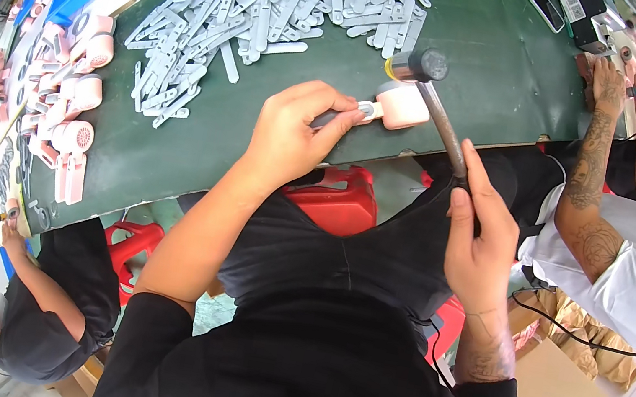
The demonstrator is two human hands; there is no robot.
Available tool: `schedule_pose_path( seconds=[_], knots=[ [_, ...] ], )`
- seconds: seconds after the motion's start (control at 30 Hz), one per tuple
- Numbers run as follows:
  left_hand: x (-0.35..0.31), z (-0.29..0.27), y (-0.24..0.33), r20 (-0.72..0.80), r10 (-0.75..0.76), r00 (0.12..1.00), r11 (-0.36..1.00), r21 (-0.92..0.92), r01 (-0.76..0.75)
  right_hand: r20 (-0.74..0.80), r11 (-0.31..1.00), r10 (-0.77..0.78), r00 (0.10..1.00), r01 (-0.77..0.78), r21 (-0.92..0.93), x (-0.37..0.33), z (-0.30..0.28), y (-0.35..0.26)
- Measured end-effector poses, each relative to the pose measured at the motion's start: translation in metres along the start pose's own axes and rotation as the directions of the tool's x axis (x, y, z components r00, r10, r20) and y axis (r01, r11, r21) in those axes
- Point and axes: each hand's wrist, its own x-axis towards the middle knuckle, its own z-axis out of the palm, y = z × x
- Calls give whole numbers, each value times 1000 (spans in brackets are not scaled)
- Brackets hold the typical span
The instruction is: Assembling plastic fan-like components by inserting metal strips and securing them with a hammer on a production line.
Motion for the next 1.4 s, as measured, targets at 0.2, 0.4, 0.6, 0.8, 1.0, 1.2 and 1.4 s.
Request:
schedule_pose_path(
  seconds=[0.2, 0.4, 0.6, 0.8, 1.0, 1.2, 1.4],
  knots=[
    [2, 2, 2, -16, 5, 1000, 1000, 1, -5, 41, 984, -56, 998, 62, -165, -2, 12, 16],
    [-2, -6, 1, -91, -85, 992, 996, -26, 83, 49, 977, -85, 995, 92, -192, -2, 21, 23],
    [-27, -39, -13, -1, 4, 1000, 975, 224, -4, -59, 925, -367, 928, 357, -131, 2, 12, -8],
    [-30, -30, -26, -8, 47, 999, 984, 172, -45, 153, 942, -142, 978, 180, -282, -4, 19, -3],
    [-33, -27, -26, -23, -5, 1000, 995, 101, 8, 176, 942, -144, 974, 189, -276, -5, 22, 6],
    [-28, -28, -29, -11, -50, 999, 992, 114, 51, 299, 928, -190, 935, 270, -255, 1, 44, -6],
    [-39, -50, -24, -109, -96, 989, 995, 24, 99, 85, 975, -219, 972, 222, -27, 23, 27, -5]
  ],
)
